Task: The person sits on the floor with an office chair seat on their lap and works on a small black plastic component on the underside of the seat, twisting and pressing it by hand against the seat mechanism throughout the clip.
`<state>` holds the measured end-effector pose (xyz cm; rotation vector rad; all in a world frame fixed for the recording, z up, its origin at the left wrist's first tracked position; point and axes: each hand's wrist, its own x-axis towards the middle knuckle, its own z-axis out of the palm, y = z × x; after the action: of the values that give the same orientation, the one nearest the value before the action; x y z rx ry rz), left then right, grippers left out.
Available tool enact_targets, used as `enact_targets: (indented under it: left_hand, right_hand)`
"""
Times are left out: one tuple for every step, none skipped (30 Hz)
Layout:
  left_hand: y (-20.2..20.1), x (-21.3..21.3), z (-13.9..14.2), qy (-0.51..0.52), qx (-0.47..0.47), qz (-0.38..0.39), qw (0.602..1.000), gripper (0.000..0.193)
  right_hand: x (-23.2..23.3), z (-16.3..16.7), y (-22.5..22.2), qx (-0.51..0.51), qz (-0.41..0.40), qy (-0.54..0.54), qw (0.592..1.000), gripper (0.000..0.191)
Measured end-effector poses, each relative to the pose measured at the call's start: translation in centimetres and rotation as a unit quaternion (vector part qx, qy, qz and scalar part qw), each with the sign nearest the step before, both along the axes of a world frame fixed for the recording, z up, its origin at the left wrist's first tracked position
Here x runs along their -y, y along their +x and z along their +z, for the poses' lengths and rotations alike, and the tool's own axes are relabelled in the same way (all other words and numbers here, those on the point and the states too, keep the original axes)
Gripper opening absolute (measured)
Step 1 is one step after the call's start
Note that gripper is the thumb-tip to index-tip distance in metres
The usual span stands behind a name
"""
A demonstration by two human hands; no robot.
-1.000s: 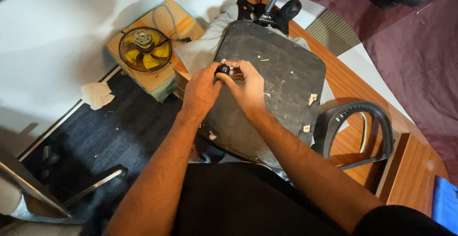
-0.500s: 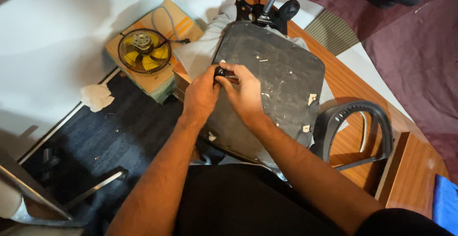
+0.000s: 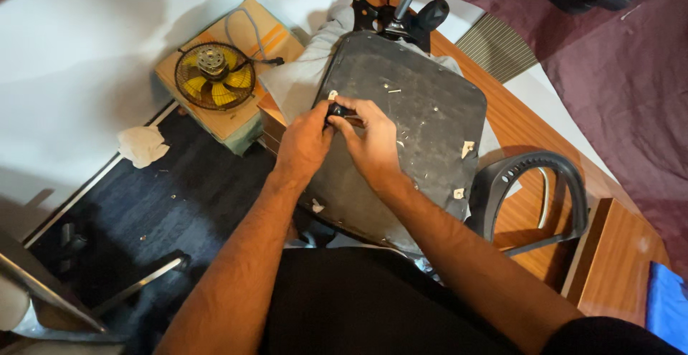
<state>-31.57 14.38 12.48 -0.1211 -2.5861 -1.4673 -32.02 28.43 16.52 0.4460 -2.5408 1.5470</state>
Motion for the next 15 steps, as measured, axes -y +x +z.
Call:
enact_targets:
  left_hand:
    - [-0.12,-0.07,-0.09,0.006,-0.002,-0.003,1.000,0.031]
    - [-0.17,-0.02,-0.21,0.009,-0.003,-0.006,1.000,0.030]
    - [-0.27,-0.02,-0.31,0.008,-0.007,-0.006,1.000,0.028]
    - [-0.37,-0.09,-0.43,0.009,-0.011,-0.006,1.000,0.027]
    - [-0.45,-0.06,-0.50,0.009,-0.015,-0.003,1.000,0.025]
    - [-0.49,-0.02,-0.56,0.006,-0.016,-0.006,1.000,0.022]
    - [-0.52,-0.01,-0.60,0.004,-0.018,-0.011,1.000,0.020]
    - [-0.54,0.01,-0.61,0.000,-0.020,-0.019,1.000,0.019]
    - [-0.52,0.05,-0.59,-0.001,-0.013,-0.018,1.000,0.020]
    - [-0.48,0.04,-0.54,0.000,-0.007,-0.018,1.000,0.022]
    - [-0.43,0.03,-0.48,0.002,-0.001,-0.017,1.000,0.024]
    - [-0.29,0.07,-0.40,0.005,0.002,-0.018,1.000,0.025]
    - [-0.15,-0.04,-0.32,0.010,0.004,-0.019,1.000,0.026]
    - [-0.08,-0.08,-0.24,0.014,0.004,-0.021,1.000,0.028]
    - [0.04,0.02,-0.15,0.012,0.017,-0.018,1.000,0.027]
  right_hand:
    - [0.06,0.03,0.00,0.008,-0.006,0.007,1.000,0.032]
    - [0.09,0.04,-0.01,0.018,-0.013,0.012,1.000,0.032]
    - [0.08,0.06,-0.08,0.021,-0.007,0.003,1.000,0.033]
    - [0.00,0.05,-0.16,0.023,-0.002,-0.004,1.000,0.033]
    - [-0.09,0.05,-0.29,0.026,0.006,-0.011,1.000,0.034]
    - [-0.23,0.04,-0.41,0.010,0.028,-0.012,0.999,0.036]
    - [-0.43,0.03,-0.51,-0.007,0.047,-0.012,0.999,0.038]
    - [-0.61,0.00,-0.60,-0.023,0.065,-0.012,0.998,0.041]
    - [-0.72,-0.05,-0.63,-0.039,0.069,-0.002,0.997,0.040]
    - [-0.83,-0.08,-0.60,-0.055,0.074,0.011,0.996,0.039]
    - [-0.90,-0.13,-0.55,-0.072,0.079,0.025,0.994,0.038]
    - [-0.89,-0.19,-0.44,-0.054,0.065,0.016,0.996,0.036]
    - [-0.87,-0.23,-0.26,-0.036,0.052,0.010,0.998,0.034]
    - [-0.81,-0.25,-0.12,-0.020,0.037,0.002,0.999,0.032]
    - [-0.72,-0.25,-0.02,-0.009,0.026,0.004,1.000,0.033]
